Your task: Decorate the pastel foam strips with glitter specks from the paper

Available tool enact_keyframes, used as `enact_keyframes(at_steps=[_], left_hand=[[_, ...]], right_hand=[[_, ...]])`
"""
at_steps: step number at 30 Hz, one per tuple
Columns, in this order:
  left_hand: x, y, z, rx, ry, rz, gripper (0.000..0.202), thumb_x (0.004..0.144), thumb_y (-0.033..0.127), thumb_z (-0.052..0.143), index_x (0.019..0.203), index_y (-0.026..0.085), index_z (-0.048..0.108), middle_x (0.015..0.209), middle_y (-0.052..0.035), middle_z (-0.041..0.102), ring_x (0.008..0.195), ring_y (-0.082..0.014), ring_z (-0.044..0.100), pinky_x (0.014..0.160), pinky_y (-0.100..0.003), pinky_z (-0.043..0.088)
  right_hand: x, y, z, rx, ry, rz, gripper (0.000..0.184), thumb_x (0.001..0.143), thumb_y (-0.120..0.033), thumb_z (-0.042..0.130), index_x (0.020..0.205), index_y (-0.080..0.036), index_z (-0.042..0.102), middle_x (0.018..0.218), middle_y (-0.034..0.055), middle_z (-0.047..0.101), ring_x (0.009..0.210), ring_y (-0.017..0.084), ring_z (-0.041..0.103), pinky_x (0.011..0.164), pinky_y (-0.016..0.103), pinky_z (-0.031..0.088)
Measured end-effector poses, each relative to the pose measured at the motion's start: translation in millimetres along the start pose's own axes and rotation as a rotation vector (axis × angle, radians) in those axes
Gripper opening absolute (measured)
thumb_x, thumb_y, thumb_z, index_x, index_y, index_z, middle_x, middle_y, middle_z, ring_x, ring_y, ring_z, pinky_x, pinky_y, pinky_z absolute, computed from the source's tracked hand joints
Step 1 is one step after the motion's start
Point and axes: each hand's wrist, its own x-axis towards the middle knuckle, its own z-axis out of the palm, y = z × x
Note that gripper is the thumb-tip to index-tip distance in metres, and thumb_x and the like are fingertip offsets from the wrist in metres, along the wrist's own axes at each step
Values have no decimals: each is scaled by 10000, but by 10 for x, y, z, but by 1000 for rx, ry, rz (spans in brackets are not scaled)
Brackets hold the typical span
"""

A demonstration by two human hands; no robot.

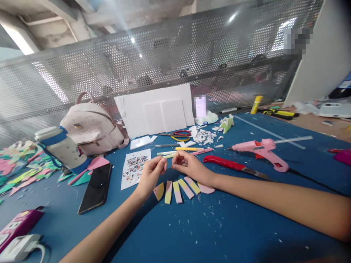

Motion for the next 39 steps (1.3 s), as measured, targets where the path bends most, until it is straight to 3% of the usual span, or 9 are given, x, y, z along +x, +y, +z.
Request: enact_keyframes(at_steps=[11, 21, 39], left_hand=[[2, 25, 2, 105, -5, 42, 434, 982, 428, 461, 631, 174, 495, 574, 30, 423, 568, -117, 398, 576, -247, 309], [-6, 34, -2, 232, -36, 93, 412, 987, 379, 448, 633, 172, 488, 590, 31, 418, 586, -118, 397, 585, -242, 314], [4, 53, -4, 275, -17, 97, 396, 990, 358, 435, 640, 178, 476, 589, 30, 420, 587, -119, 397, 585, -245, 309]], right_hand=[[-38, -118, 17, -17, -121, 15, 145, 880, -283, 612, 900, -205, 492, 828, -19, 468, 650, 111, 403, 591, 249, 357], [-38, -107, 13, 3, -134, 8, 76, 859, -190, 546, 897, -198, 481, 834, -14, 475, 693, 122, 418, 641, 254, 369], [-35, -85, 10, -11, -130, 1, 78, 853, -174, 536, 908, -201, 486, 842, -19, 469, 687, 119, 415, 643, 253, 359]])
